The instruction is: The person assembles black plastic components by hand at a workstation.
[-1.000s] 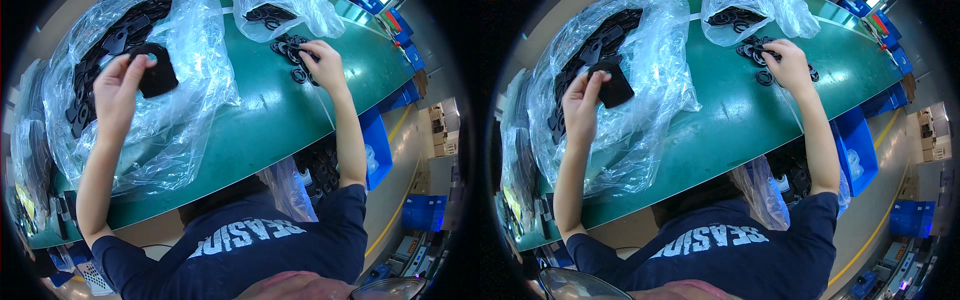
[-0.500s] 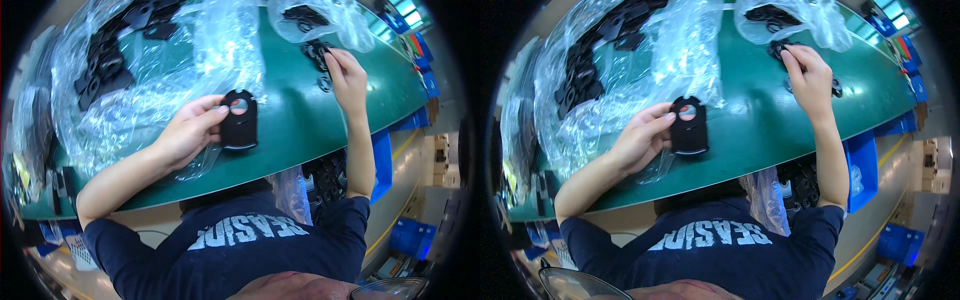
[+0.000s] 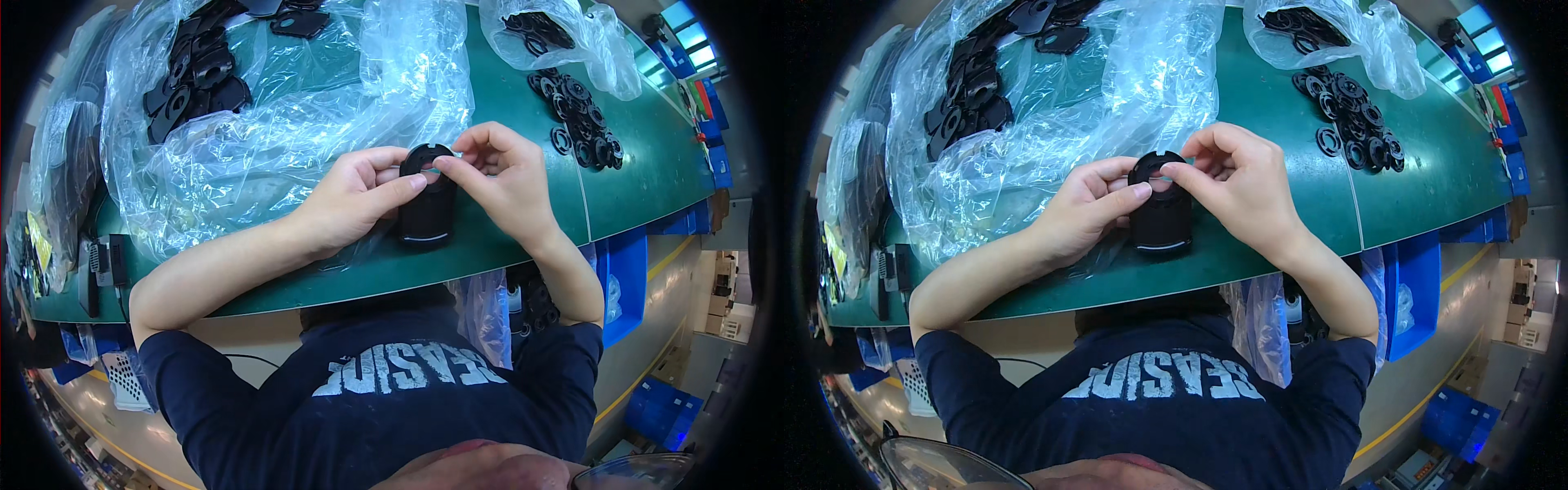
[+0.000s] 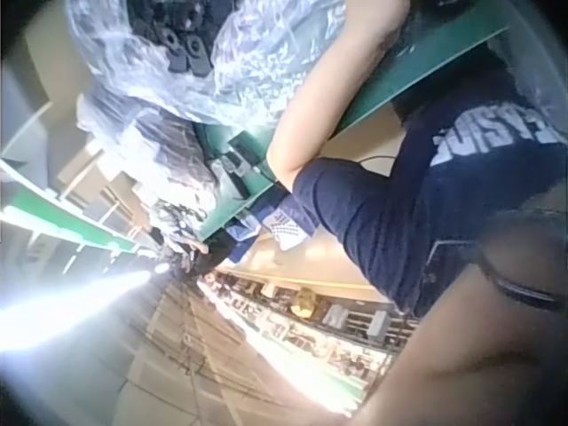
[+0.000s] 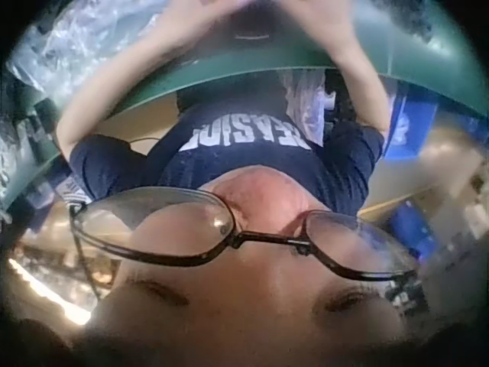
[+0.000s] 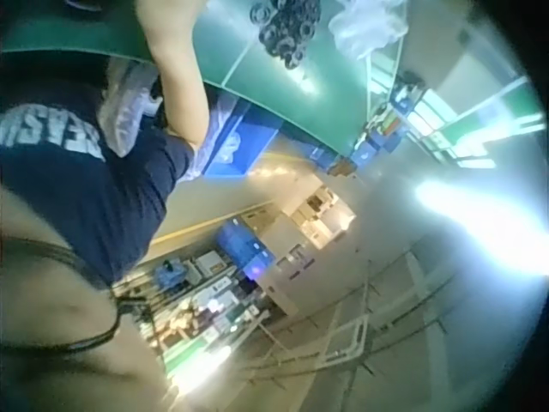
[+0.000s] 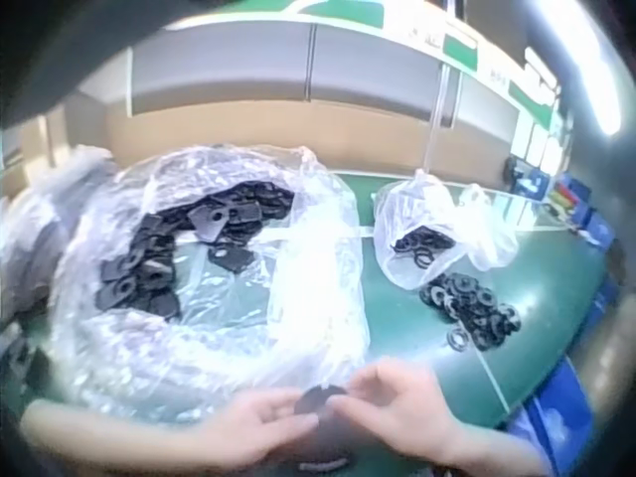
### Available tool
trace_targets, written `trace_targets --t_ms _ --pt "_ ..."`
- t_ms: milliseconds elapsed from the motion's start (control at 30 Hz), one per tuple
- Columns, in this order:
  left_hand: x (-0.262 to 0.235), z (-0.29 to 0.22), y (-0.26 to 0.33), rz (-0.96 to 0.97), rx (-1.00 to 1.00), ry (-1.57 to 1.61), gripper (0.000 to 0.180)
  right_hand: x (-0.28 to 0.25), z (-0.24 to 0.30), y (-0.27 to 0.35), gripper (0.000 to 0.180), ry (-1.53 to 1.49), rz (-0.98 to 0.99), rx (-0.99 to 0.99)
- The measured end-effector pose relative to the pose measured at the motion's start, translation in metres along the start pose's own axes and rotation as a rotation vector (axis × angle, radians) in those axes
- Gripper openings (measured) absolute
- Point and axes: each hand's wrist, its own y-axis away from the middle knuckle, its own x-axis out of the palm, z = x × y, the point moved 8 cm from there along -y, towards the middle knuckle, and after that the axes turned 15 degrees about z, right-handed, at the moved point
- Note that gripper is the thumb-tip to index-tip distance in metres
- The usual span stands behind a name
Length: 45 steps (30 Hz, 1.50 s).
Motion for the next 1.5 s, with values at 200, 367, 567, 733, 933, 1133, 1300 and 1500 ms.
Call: trace_targets --t_ms 200,367,567,733,933,1133,1300,1500 --pt "0.002 -0.002 0.0 0.03 0.022 -0.038 0.03 0.001 -0.003 0.004 0.021 -0.192 0.004 0.004" --pt "0.003 0.001 0.002 0.07 -0.006 -0.054 0.032 0.013 -0.01 -0.001 0.016 -0.267 0.221 0.087" --pt "0.004 0.002 0.001 0.066 -0.022 -0.095 0.03 -0.134 -0.028 -0.064 0.021 0.648 -0.207 -0.013" --pt "0.003 0.002 -0.001 0.061 -0.046 -0.12 0.031 -0.211 -0.088 -0.125 0.019 1.065 -0.315 0.27" --pt "0.0 0.003 0.001 0.052 -0.03 -0.1 0.031 -0.221 -0.115 -0.137 0.03 1.033 -0.346 0.778" --pt "0.003 0.0 0.001 0.068 -0.069 -0.181 0.031 -0.209 -0.105 -0.141 0.023 1.134 -0.142 0.548" --pt "0.003 0.0 0.001 0.054 -0.067 -0.143 0.031 -0.208 -0.067 -0.11 0.019 0.869 -0.424 0.173" --pt "0.002 0.005 0.0 0.048 -0.061 -0.061 0.032 -0.182 -0.045 -0.049 0.028 0.368 -0.441 0.072"
